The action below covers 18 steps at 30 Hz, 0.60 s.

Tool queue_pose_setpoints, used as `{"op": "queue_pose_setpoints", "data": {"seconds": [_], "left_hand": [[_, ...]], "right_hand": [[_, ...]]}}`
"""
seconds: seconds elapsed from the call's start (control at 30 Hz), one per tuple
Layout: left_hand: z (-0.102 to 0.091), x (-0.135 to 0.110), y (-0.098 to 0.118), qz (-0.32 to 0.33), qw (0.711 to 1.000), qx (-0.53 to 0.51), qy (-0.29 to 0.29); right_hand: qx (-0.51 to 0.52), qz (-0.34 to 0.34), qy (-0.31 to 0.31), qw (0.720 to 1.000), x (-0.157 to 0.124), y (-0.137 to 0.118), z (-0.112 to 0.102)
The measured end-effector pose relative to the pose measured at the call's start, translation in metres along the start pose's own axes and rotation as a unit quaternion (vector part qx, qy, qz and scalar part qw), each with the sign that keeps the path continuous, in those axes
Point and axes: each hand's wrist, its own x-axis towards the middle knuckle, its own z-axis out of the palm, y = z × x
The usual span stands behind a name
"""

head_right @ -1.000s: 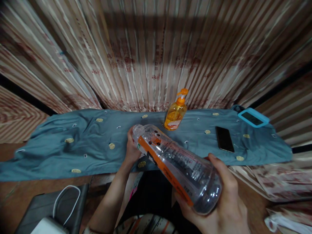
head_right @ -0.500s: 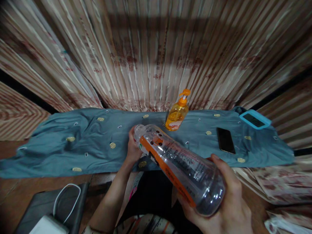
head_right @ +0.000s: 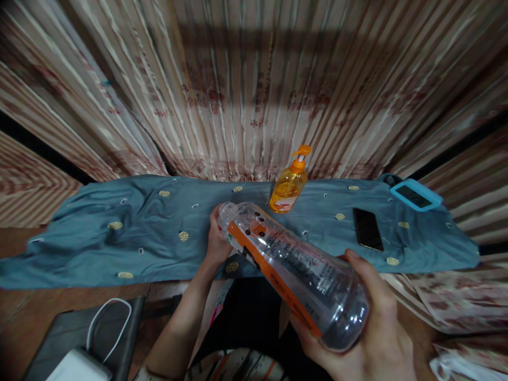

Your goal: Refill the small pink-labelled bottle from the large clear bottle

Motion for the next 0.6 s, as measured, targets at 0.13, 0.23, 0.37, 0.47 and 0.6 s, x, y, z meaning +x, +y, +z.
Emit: {"op": "queue_pose_setpoints", "data": {"seconds": [0.13,0.23,0.37,0.47,0.6], "left_hand": [[0.000,0.000,0.000,0.001,1.000,0.004,-0.005],[0.000,0.000,0.000,0.001,1.000,0.003,-0.006],[0.000,0.000,0.000,-0.001,1.000,0.006,-0.004],[0.001,0.000,-0.001,0.001,1.000,0.008,-0.001],[0.001,0.000,-0.001,-0.001,1.000,0.011,-0.001]], "right_hand": [[-0.009,0.041,-0.020,0.999,0.004,-0.008,-0.004],[-0.008,0.034,-0.023,0.999,0.007,-0.010,-0.005],[-0.006,-0.010,-0.002,1.000,0.008,-0.002,-0.003],[-0.004,-0.009,0.000,1.000,0.007,0.003,-0.002],[-0.001,-0.011,0.006,1.000,0.006,0.006,0.000]]}}
